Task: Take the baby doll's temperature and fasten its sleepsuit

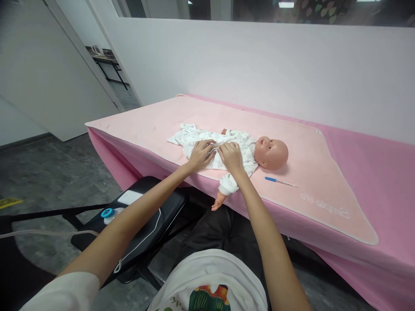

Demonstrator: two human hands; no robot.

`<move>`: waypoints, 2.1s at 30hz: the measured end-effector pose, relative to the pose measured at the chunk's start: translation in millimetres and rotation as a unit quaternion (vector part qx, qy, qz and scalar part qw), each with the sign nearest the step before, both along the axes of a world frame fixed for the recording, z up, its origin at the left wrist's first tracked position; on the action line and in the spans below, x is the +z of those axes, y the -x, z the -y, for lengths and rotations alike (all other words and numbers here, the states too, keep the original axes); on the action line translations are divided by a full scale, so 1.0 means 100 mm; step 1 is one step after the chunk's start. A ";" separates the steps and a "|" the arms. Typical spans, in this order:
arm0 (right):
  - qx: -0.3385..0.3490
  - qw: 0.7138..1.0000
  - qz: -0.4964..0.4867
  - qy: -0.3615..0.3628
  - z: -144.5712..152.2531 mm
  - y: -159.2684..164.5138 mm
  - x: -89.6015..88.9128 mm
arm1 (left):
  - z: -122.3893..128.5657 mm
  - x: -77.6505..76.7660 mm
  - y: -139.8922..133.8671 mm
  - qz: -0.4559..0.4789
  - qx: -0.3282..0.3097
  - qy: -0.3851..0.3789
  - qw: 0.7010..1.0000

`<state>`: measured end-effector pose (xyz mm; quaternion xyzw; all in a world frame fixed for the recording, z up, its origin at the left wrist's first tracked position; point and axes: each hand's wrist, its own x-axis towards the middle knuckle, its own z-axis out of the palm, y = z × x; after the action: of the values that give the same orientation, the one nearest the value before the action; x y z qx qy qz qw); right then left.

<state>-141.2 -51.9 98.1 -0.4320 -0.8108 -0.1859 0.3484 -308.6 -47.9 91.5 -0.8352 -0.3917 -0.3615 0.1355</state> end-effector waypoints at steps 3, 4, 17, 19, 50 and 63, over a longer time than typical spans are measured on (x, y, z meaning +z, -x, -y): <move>-0.003 1.000 -0.004 0.000 0.00 0.00 0.00 | 0.02 0.01 0.00 0.005 -0.003 0.007 1.000; -0.004 1.000 -0.005 0.000 0.00 0.01 0.00 | 0.03 0.01 0.00 0.008 -0.005 0.008 1.000; 0.002 1.000 -0.027 0.006 0.02 0.00 0.01 | 0.04 0.01 0.02 0.043 -0.040 -0.028 0.998; 0.005 0.999 -0.036 0.008 0.02 -0.01 0.00 | 0.05 0.03 0.03 0.042 -0.036 -0.021 0.998; 0.061 0.998 -0.020 0.010 0.05 0.03 0.04 | 0.01 0.03 0.06 0.178 0.061 0.057 0.980; 0.056 0.998 -0.027 0.028 0.06 0.02 0.03 | 0.02 0.03 0.07 0.186 0.049 0.063 0.979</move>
<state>-142.7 -57.9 101.6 -0.4002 -0.8289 -0.1313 0.3682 -315.5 -49.5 94.2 -0.7400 -0.4727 -0.4778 0.0256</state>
